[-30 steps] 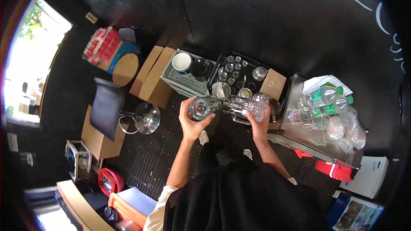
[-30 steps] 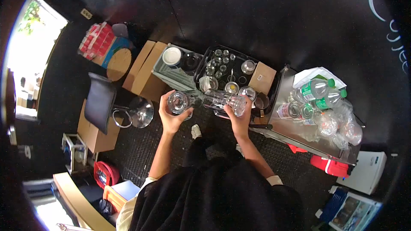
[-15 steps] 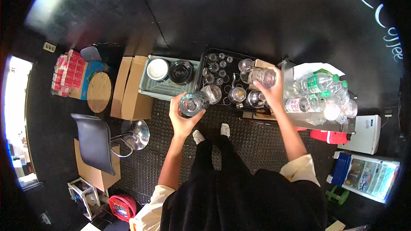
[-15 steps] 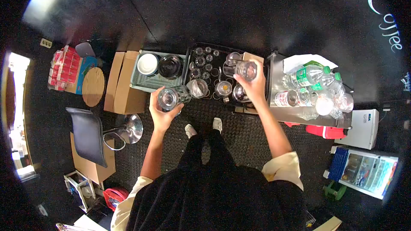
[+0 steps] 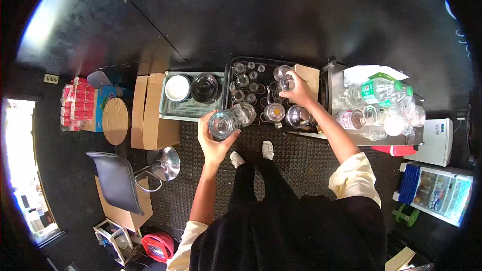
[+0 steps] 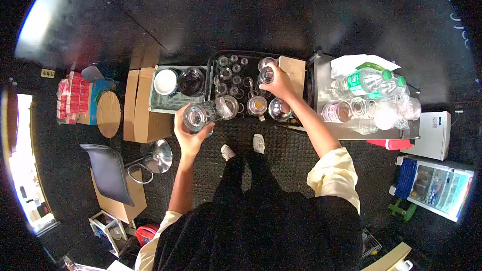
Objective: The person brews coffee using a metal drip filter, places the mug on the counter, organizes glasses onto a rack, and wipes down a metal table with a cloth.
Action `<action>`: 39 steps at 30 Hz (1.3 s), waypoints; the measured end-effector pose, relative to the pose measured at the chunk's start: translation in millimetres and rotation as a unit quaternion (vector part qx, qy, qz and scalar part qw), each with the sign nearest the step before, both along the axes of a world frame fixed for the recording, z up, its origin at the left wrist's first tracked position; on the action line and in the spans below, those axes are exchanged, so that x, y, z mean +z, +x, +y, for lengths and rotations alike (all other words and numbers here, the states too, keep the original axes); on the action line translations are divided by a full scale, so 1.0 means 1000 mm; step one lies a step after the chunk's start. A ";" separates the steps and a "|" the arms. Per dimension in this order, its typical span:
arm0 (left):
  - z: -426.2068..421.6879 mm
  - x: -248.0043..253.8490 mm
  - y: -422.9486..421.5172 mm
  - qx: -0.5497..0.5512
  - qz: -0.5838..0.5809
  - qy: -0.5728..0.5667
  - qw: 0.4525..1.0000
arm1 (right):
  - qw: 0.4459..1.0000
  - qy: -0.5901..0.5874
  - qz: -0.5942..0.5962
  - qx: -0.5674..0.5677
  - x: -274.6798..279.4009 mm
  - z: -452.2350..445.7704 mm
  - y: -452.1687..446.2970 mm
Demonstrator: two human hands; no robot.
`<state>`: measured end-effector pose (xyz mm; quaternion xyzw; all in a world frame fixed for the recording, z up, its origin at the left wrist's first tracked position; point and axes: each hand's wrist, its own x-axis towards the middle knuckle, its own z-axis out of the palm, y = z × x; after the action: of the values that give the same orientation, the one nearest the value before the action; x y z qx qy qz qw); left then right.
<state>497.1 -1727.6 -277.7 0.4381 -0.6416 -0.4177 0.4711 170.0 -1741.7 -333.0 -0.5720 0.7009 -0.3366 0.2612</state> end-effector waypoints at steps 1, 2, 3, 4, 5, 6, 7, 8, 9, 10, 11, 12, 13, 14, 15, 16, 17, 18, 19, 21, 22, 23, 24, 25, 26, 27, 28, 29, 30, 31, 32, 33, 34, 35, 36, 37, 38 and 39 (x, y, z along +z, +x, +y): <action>0.000 0.000 -0.001 0.001 -0.005 -0.002 1.000 | 1.000 -0.009 -0.006 0.005 -0.006 -0.003 -0.001; -0.001 0.000 -0.002 0.002 -0.011 -0.005 1.000 | 1.000 -0.009 -0.008 0.004 -0.011 -0.004 -0.002; -0.001 0.000 -0.004 0.002 -0.012 -0.004 1.000 | 1.000 0.005 0.007 0.002 -0.015 -0.006 -0.003; -0.002 0.000 -0.005 0.003 -0.015 -0.007 1.000 | 1.000 0.019 0.021 0.000 -0.019 -0.007 -0.004; -0.002 0.001 -0.007 0.005 -0.017 -0.009 1.000 | 0.999 0.027 0.026 0.003 -0.024 -0.009 -0.005; -0.002 0.002 -0.010 0.005 -0.018 -0.008 1.000 | 0.999 0.028 0.025 0.003 -0.032 -0.008 -0.006; -0.002 0.003 -0.013 0.008 -0.001 0.003 1.000 | 1.000 0.013 0.020 0.004 -0.041 -0.007 -0.007; -0.003 0.004 -0.016 0.012 0.017 0.013 1.000 | 1.000 -0.002 0.015 0.005 -0.050 -0.006 -0.009; -0.003 0.000 -0.017 0.012 0.015 0.013 1.000 | 1.000 0.002 0.025 -0.002 -0.051 -0.005 -0.007; -0.004 -0.005 -0.018 0.006 0.026 0.028 0.999 | 1.000 0.002 0.024 -0.001 -0.051 -0.007 -0.006; -0.004 -0.009 -0.019 -0.001 0.036 0.044 0.998 | 1.000 -0.001 0.016 0.013 -0.052 -0.008 -0.007; -0.005 -0.009 -0.023 -0.002 0.036 0.045 0.998 | 1.000 -0.004 0.009 0.027 -0.049 -0.009 -0.007; -0.007 -0.009 -0.028 -0.013 0.044 0.054 0.997 | 1.000 -0.004 0.008 0.025 -0.046 -0.010 -0.007; -0.009 -0.009 -0.032 -0.024 0.053 0.063 0.996 | 0.999 0.006 0.005 0.044 -0.043 -0.013 -0.008; -0.015 -0.008 -0.038 -0.033 0.044 0.053 0.997 | 0.998 0.016 0.001 0.063 -0.042 -0.015 -0.008; -0.019 -0.006 -0.042 -0.034 0.043 0.052 0.997 | 0.996 0.027 -0.003 0.083 -0.042 -0.017 -0.008; -0.023 -0.005 -0.048 -0.045 0.024 0.050 0.997 | 0.992 -0.022 0.022 0.118 -0.041 -0.018 -0.009; -0.029 -0.002 -0.055 -0.056 0.004 0.048 0.997 | 0.989 0.022 0.033 0.143 -0.044 -0.021 -0.011; -0.035 -0.003 -0.061 -0.057 -0.010 0.033 0.998 | 0.988 0.010 0.050 0.145 -0.050 -0.021 -0.011; -0.053 -0.004 -0.075 -0.061 -0.050 -0.003 0.997 | 0.987 -0.002 0.065 0.147 -0.057 -0.022 -0.010; -0.060 -0.002 -0.085 -0.066 -0.045 -0.004 0.997 | 0.983 0.006 0.079 0.168 -0.059 -0.022 -0.011; -0.068 -0.004 -0.095 -0.044 -0.026 -0.021 0.998 | 0.978 0.014 0.092 0.188 -0.061 -0.022 -0.011; -0.074 -0.003 -0.103 -0.051 -0.041 -0.024 0.998 | 0.978 0.013 0.091 0.188 -0.063 -0.022 -0.012; -0.081 -0.004 -0.111 -0.055 -0.055 -0.022 0.997 | 0.973 0.052 0.109 0.195 -0.066 -0.020 -0.012; -0.087 -0.004 -0.118 -0.060 -0.068 -0.019 0.996 | 0.967 0.091 0.127 0.202 -0.068 -0.018 -0.012; -0.090 -0.003 -0.124 -0.067 -0.097 -0.015 0.993 | 0.967 0.082 0.126 0.207 -0.068 -0.015 -0.012; -0.094 -0.005 -0.131 -0.066 -0.098 -0.016 0.993 | 0.967 0.081 0.126 0.208 -0.069 -0.016 -0.013; -0.097 -0.005 -0.139 -0.071 -0.105 -0.016 0.992 | 0.965 0.086 0.114 0.220 -0.069 -0.016 -0.015; -0.100 -0.009 -0.145 -0.076 -0.112 -0.015 0.991 | 0.963 0.092 0.103 0.232 -0.067 -0.016 -0.015; -0.103 -0.012 -0.149 -0.080 -0.127 -0.015 0.989 | 0.964 0.106 0.085 0.230 -0.065 -0.016 -0.016; -0.105 -0.015 -0.153 -0.081 -0.127 -0.014 0.988 | 0.964 0.107 0.084 0.230 -0.063 -0.014 -0.017; -0.108 -0.019 -0.157 -0.075 -0.123 -0.002 0.990 | 0.968 0.093 0.072 0.221 -0.065 -0.013 -0.019; -0.110 -0.022 -0.160 -0.069 -0.118 0.011 0.991 | 0.972 0.079 0.060 0.213 -0.066 -0.012 -0.021; -0.114 -0.025 -0.161 -0.062 -0.145 0.015 0.987 | 0.972 0.085 0.070 0.209 -0.070 -0.011 -0.022; -0.116 -0.027 -0.163 -0.064 -0.145 0.015 0.987 | 0.972 0.085 0.069 0.208 -0.071 -0.009 -0.023; -0.118 -0.030 -0.165 -0.061 -0.155 0.011 0.986 | 0.972 0.083 0.060 0.211 -0.071 -0.008 -0.024; -0.119 -0.031 -0.168 -0.057 -0.165 0.006 0.985 | 0.972 0.081 0.052 0.214 -0.071 -0.006 -0.025; -0.120 -0.034 -0.170 -0.058 -0.153 0.005 0.986 | 0.974 0.070 0.057 0.206 -0.071 -0.004 -0.024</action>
<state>326.8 -1847.4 -311.3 0.4617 -0.7283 -0.3753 0.3400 145.5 -1746.0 -404.3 -0.7029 0.6035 -0.1918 0.3239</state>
